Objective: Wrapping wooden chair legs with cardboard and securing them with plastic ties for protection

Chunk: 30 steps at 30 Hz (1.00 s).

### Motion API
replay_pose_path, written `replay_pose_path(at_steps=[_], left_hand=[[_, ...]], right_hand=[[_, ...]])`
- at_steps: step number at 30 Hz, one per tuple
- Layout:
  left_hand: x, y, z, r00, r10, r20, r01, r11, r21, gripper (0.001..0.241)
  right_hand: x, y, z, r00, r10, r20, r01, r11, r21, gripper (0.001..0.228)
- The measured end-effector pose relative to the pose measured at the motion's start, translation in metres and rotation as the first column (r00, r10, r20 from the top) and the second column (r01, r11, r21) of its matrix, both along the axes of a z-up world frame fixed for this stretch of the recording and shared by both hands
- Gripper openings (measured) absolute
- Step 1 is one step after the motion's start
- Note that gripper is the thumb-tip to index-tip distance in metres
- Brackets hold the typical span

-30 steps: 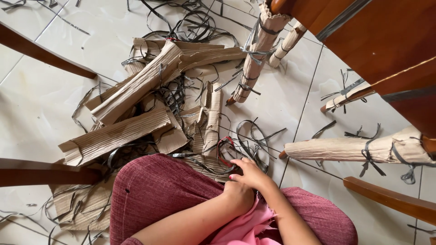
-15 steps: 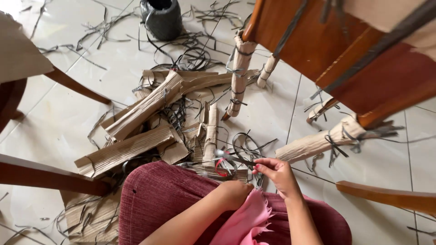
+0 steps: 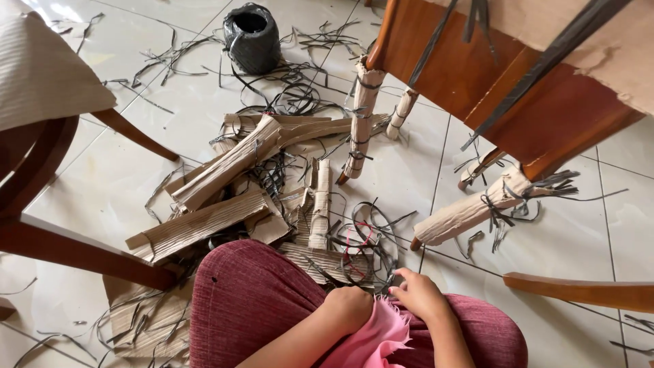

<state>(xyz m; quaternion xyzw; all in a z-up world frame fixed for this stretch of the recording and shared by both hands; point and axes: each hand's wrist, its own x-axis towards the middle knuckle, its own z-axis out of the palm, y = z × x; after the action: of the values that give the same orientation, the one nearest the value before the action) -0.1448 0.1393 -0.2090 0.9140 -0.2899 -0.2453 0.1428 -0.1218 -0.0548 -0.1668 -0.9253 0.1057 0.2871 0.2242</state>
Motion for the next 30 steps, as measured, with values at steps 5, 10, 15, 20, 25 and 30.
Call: replay_pose_path(at_steps=[5, 10, 15, 20, 25, 30], left_hand=[[-0.001, 0.001, -0.001, 0.998, -0.037, -0.044, 0.038, 0.999, 0.032, 0.033], [0.005, 0.003, 0.026, 0.998, -0.032, -0.061, 0.034, 0.999, 0.041, 0.036], [0.017, 0.005, 0.040, 0.968, 0.027, -0.251, -0.013, 0.998, 0.060, 0.039], [0.031, 0.003, 0.042, 0.923, 0.044, -0.383, -0.010, 0.996, 0.092, 0.042], [0.045, -0.005, 0.025, 0.933, 0.060, -0.356, -0.021, 0.994, 0.111, 0.041], [0.056, -0.004, 0.032, 0.871, 0.055, -0.488, 0.018, 0.990, 0.143, 0.044]], right_hand=[[0.004, 0.022, 0.015, 1.000, -0.026, -0.004, 0.026, 0.996, 0.082, 0.037], [0.024, 0.056, 0.006, 0.991, -0.041, 0.129, 0.015, 0.980, 0.199, 0.033], [0.054, 0.080, -0.043, 0.934, -0.120, 0.336, -0.058, 0.877, 0.477, 0.027], [0.076, 0.090, -0.079, 0.963, -0.190, 0.190, 0.058, 0.837, 0.543, 0.047], [0.100, 0.094, -0.121, 0.984, -0.147, 0.103, 0.040, 0.740, 0.672, 0.075], [0.105, 0.102, -0.128, 0.998, -0.038, -0.055, 0.064, 0.790, 0.609, 0.078]])
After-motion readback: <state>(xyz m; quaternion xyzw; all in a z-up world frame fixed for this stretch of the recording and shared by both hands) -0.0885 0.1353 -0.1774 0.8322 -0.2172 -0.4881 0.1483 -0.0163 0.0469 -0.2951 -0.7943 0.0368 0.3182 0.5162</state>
